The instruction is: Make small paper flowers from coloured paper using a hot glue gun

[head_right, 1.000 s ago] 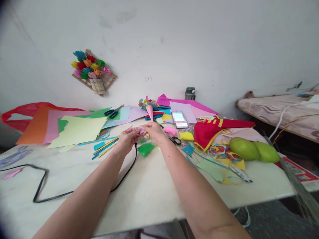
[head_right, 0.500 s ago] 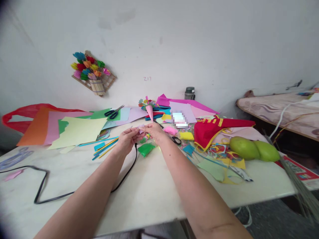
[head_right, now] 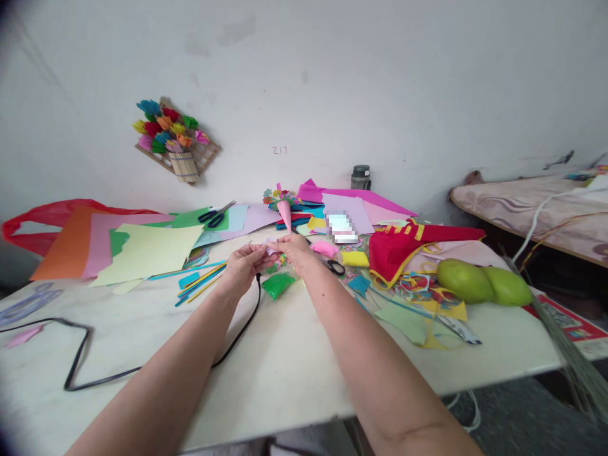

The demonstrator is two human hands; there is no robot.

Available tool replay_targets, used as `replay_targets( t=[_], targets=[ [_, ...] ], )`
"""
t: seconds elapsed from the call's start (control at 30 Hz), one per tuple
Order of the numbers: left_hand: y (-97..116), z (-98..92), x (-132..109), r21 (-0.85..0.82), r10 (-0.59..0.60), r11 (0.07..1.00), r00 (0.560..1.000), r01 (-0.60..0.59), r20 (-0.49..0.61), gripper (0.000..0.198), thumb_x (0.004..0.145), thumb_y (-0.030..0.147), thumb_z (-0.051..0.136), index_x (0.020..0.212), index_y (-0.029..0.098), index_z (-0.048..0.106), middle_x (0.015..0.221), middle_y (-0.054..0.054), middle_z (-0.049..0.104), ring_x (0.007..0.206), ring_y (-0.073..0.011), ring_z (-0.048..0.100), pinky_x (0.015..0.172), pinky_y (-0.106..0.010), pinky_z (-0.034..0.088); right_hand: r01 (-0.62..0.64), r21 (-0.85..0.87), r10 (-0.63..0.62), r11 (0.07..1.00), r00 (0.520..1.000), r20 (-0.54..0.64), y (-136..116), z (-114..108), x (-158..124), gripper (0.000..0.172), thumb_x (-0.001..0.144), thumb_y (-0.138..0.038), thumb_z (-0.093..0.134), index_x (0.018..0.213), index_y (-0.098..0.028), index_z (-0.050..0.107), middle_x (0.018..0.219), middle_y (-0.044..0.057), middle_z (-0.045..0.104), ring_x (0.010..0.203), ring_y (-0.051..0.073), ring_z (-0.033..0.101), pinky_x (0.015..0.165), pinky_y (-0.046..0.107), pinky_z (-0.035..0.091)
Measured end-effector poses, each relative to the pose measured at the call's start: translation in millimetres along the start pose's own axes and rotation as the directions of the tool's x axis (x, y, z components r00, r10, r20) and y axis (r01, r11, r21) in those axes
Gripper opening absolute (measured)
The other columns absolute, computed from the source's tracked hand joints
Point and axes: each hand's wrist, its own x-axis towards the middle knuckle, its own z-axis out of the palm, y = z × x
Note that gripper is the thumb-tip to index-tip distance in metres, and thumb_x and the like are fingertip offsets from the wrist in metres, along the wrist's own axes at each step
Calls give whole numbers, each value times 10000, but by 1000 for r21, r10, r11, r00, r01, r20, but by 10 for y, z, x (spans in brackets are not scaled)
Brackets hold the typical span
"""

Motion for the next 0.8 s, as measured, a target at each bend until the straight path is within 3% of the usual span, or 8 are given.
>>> replay_targets(
  t=[0.27, 0.4, 0.6, 0.8],
  targets=[
    [6, -3, 4, 8, 6, 1000, 999, -5, -36, 251, 602, 261, 697, 694, 113, 516, 596, -34, 627, 621, -165, 645, 555, -224, 503, -73, 111, 72, 991, 997, 12, -58, -26, -19, 362, 612, -495, 629, 666, -145, 551, 577, 16, 541, 486, 87, 477, 336, 186, 195],
    [-6, -16, 9, 21, 20, 1000, 999, -19, -31, 261, 596, 272, 701, 695, 117, 517, 599, -27, 619, 625, -166, 644, 562, -230, 504, -39, 75, 39, 996, 999, -11, -42, -26, -19, 321, 611, -447, 647, 659, -140, 568, 548, 4, 515, 479, 82, 467, 341, 188, 190],
    [-29, -32, 10, 57, 46, 997, 999, -45, -23, 265, 612, 288, 691, 722, 121, 518, 604, -20, 616, 629, -170, 645, 584, -250, 508, 40, 23, -38, 999, 997, -68, -26, -11, -18, 226, 611, -303, 648, 781, -156, 631, 688, 12, 596, 533, 68, 481, 424, 185, 286],
    [-38, -24, 12, 86, 50, 995, 999, -49, -11, 266, 611, 290, 694, 718, 121, 517, 601, -25, 625, 614, -171, 643, 593, -265, 510, 49, 77, -39, 996, 992, -120, -33, 27, -13, 218, 552, -195, 669, 761, -143, 629, 706, 14, 611, 570, 77, 501, 513, 210, 357]
  ],
)
